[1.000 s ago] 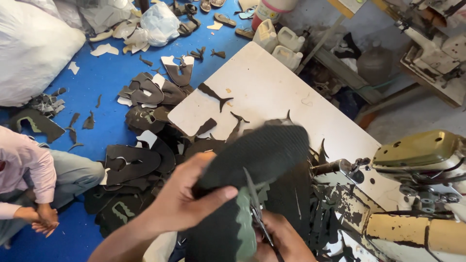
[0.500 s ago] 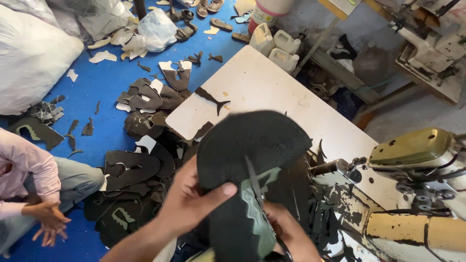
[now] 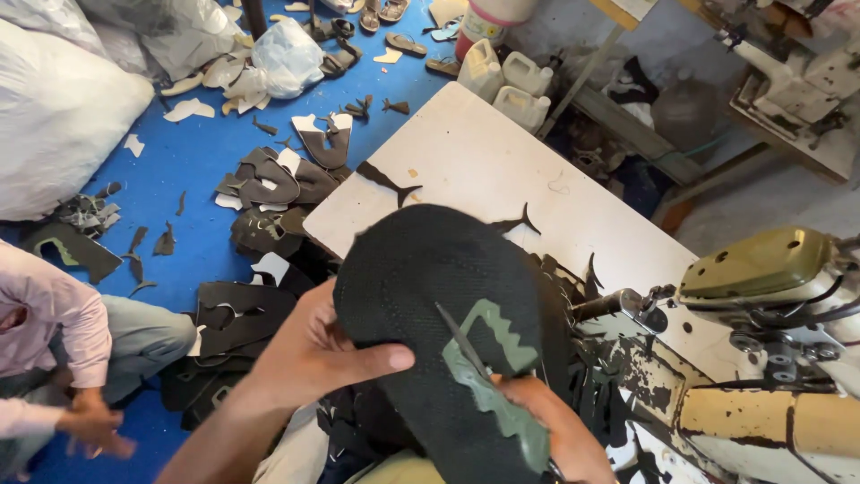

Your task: The person trims excess material from black fabric shoe upper components using scissors.

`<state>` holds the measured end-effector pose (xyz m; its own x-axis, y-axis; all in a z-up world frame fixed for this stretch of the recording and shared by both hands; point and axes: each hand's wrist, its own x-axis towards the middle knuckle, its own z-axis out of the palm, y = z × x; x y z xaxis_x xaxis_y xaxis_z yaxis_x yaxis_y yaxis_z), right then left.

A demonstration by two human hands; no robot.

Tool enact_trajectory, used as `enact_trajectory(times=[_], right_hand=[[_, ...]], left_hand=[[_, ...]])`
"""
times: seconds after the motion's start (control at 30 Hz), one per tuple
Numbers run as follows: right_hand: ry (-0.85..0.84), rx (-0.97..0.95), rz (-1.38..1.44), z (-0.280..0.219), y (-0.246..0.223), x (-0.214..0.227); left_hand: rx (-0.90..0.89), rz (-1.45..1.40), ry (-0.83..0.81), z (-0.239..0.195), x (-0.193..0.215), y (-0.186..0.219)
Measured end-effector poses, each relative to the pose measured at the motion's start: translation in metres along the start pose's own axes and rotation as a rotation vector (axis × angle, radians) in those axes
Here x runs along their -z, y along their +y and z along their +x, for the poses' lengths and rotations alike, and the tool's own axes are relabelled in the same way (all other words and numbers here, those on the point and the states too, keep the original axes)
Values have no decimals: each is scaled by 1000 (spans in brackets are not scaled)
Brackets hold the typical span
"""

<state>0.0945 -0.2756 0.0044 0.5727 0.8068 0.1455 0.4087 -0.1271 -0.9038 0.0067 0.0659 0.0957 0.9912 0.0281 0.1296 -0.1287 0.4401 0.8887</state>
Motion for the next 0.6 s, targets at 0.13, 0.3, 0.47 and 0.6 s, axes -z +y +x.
enact_trajectory(times=[0.13, 0.3, 0.47, 0.6], right_hand=[[-24, -361, 35, 14, -34, -4], [-159, -549, 75, 45, -77, 5], [-227, -482, -192, 46, -54, 1], [-221, -552, -174, 40, -49, -40]], left_hand=[[48, 72, -40, 1, 0, 9], [-19, 379, 27, -5, -7, 11], [45, 401, 7, -2, -8, 12], [-6, 213, 66, -12, -9, -14]])
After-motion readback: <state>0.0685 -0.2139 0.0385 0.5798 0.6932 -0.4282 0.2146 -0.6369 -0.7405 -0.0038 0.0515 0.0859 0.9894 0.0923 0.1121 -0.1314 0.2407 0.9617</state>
